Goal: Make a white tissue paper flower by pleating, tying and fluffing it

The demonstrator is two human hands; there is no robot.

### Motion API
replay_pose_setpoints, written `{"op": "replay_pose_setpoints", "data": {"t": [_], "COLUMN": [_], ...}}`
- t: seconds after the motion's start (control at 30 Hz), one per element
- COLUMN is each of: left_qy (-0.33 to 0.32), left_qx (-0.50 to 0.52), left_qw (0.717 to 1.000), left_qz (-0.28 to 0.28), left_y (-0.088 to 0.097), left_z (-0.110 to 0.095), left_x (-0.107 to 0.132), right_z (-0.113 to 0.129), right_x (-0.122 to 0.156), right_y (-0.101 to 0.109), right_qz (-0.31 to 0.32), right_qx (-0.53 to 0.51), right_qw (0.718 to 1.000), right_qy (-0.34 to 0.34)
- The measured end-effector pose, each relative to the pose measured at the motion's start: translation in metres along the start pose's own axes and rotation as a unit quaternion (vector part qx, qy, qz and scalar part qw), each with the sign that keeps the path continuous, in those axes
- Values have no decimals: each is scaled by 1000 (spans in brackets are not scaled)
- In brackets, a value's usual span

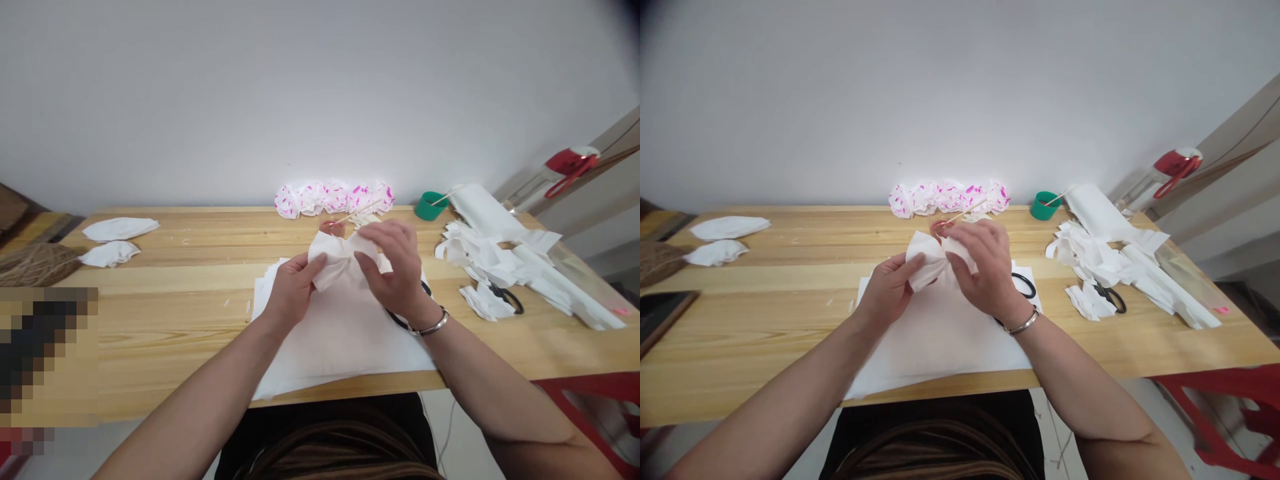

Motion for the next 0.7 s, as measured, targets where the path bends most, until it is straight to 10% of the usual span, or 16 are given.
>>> {"op": "replay_pose_setpoints", "data": {"t": [0.23,0.7], "left_qy": [0,69], "left_qx": [14,72], "left_qw": [1000,995], "left_qz": [10,-28], "left_y": [1,6], "left_z": [0,-3], "left_x": [0,-6], "right_z": [12,8], "right_x": [6,8], "right_y": [-2,-4], "right_qz": [147,140], "right_qx": [128,136], "right_qw": [964,956], "right_qy": [180,219]}}
Point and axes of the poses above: each hand's wrist, its own x-axis away from the middle knuckle, its own y-axis out of the back of the hand, z = x × y, the point moved 1 cm from there along -x, towards the middle knuckle, and after that the axes turned 9 degrees about -y, right-handed, at the moved point
